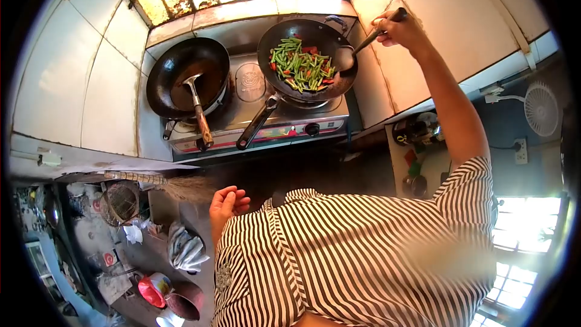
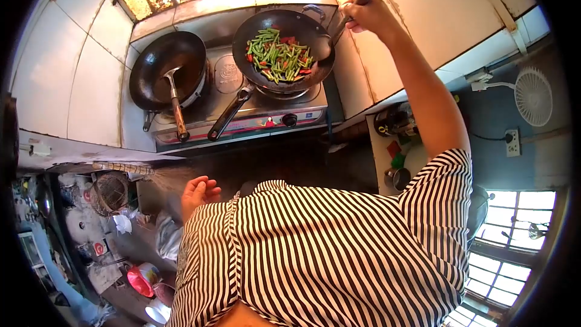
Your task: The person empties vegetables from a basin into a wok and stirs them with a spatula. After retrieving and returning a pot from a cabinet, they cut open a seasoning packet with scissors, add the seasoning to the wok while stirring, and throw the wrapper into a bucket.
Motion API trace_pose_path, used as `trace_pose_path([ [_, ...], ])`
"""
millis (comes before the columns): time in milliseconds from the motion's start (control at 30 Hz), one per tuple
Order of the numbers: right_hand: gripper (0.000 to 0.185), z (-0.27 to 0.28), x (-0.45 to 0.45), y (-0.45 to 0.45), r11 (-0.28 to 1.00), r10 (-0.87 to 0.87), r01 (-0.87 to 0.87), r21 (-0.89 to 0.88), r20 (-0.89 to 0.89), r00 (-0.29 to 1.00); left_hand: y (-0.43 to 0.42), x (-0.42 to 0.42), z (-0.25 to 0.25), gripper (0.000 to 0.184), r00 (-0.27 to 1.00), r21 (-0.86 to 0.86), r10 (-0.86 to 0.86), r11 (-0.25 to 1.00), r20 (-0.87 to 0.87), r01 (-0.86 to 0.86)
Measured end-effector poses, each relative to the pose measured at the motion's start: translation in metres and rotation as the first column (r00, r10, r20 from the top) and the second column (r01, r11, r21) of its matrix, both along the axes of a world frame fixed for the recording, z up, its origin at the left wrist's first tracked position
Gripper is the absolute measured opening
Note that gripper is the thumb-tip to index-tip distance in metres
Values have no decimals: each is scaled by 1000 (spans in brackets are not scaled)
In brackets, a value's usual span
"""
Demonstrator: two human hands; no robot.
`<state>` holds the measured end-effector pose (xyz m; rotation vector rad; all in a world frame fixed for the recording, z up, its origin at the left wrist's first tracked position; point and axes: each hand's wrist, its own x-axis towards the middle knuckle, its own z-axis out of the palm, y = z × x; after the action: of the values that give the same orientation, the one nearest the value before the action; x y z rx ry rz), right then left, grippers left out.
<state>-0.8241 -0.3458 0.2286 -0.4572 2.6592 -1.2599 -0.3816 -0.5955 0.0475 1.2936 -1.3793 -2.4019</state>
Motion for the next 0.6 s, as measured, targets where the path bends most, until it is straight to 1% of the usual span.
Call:
trace_pose_path([
  [33, 21, 1, -8, 1, 1000, 3, -3, 0, -1, 1000, -1, -1, 0, 21, 1000, 4, 5, 1000, 13, -5],
  [100, 24, 0, -24, 4, 1000, -30, 30, 1, 96, 995, -1, -2, 0, 21, 1000, 11, 6, 1000, 18, -6],
  [133, 24, -7, -35, 5, 1000, -23, 23, -1, 95, 995, -2, -1, 0, 21, 1000, 18, 3, 1000, 27, -3],
  [233, 26, -52, -54, 1, 977, 11, 50, -209, 282, 959, -4, 0, 0, 21, 998, 7, 30, 1000, 61, -30],
  [267, 24, -63, -54, -3, 959, 65, 20, -283, 287, 956, -5, 0, 0, 21, 996, 8, 36, 999, 76, -37],
  [333, 22, -82, -50, -16, 934, 209, -142, -327, 179, 961, -8, 3, -3, 21, 997, 16, 30, 999, 70, -31],
  [400, 20, -68, -27, -33, 858, 471, -446, -255, 41, 881, -9, 3, 2, 22, 996, 22, 35, 999, 77, -37],
  [433, 19, -60, -14, -44, 809, 558, -536, -242, 29, 829, -11, 3, 3, 22, 996, 19, 23, 1000, 81, -25],
  [467, 18, -46, -1, -52, 709, 684, -690, -146, -92, 723, -11, 3, 3, 22, 997, 21, 21, 1000, 77, -23],
  [533, 17, -12, 28, -62, 641, 765, -767, -6, -78, 640, -13, 1, 1, 23, 998, 26, 8, 1000, 69, -10],
  [567, 17, 5, 41, -63, 646, 761, -763, -3, -77, 644, -15, 0, -2, 22, 999, 38, 9, 999, 52, -11],
  [600, 17, 22, 53, -64, 648, 761, -759, 64, -32, 648, -15, 1, -4, 22, 999, 49, 14, 999, 35, -16],
])
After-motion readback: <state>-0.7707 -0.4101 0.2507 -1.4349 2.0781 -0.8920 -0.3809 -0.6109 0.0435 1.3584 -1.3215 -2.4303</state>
